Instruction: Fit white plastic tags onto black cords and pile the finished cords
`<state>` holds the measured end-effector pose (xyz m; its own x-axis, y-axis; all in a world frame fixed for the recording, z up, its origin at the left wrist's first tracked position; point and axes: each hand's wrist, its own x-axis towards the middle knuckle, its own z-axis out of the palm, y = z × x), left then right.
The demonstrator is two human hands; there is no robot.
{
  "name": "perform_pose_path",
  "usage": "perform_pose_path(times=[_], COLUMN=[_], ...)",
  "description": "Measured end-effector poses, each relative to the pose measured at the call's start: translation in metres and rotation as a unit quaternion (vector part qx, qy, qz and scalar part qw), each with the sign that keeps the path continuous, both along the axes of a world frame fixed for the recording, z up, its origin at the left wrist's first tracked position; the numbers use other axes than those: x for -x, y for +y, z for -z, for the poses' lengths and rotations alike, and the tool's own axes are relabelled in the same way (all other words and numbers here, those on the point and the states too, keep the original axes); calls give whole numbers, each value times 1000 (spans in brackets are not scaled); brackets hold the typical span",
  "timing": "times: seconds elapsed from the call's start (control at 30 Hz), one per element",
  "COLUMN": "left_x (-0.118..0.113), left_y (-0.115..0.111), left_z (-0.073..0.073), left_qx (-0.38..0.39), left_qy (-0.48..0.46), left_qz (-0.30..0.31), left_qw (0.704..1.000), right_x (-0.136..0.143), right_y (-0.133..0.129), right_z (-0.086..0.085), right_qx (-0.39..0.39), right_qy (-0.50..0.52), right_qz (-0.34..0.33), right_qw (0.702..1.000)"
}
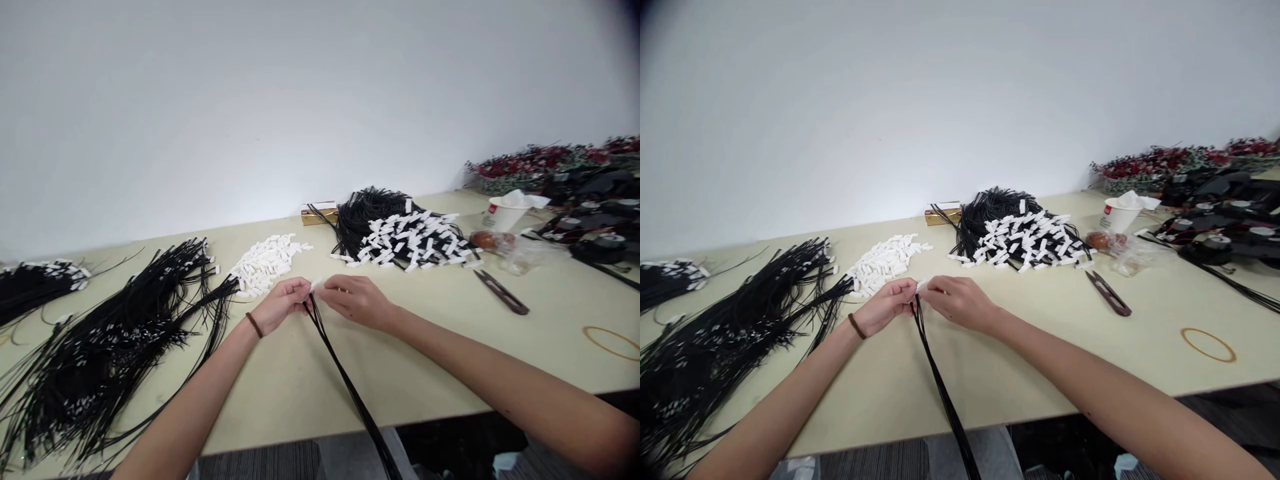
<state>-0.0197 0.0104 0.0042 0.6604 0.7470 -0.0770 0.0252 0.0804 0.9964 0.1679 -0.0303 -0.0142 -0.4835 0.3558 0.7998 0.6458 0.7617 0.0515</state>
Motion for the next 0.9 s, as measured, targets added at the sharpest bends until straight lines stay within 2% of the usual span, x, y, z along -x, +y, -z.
perform_pose_path(times=[0.07, 0.17, 0.37, 0.47, 0.53, 0.6, 0.7, 0.77, 0.83, 0.9], left_x=[0, -1, -5, -7, -8, -9, -9, -9, -9, -9], left_y=[0, 0, -2, -4, -4, -3, -2, -2, -2, -3], left_z=[0, 2, 4, 3, 2, 2, 3, 2, 1, 0], left_qx=[2, 1, 11, 18, 21, 28, 41, 46, 52, 57], left_qy=[-1, 4, -13, -23, -29, -38, -51, -55, -53, -46], left_qz=[1, 7, 5, -3, -20, -39, -47, -54, -69, -84], left_qw=[1000, 1000, 1000, 1000, 999, 998, 997, 996, 995, 994], right_x=[0, 1, 0, 2, 4, 6, 8, 8, 6, 0], right_y=[-1, -2, -3, -3, -4, -6, -9, -10, -8, -3], right_z=[-1, -4, -6, -4, -5, -8, -17, -24, -31, -36], right_qx=[-59, -101, -131, -90, -25, 59, 182, 249, 308, 350], right_qy=[-69, -123, -147, -116, -40, 62, 186, 265, 372, 483], right_qz=[5, 10, 7, -5, -24, -53, -68, -67, -90, -131], right_qw=[996, 987, 980, 989, 999, 995, 963, 929, 871, 792])
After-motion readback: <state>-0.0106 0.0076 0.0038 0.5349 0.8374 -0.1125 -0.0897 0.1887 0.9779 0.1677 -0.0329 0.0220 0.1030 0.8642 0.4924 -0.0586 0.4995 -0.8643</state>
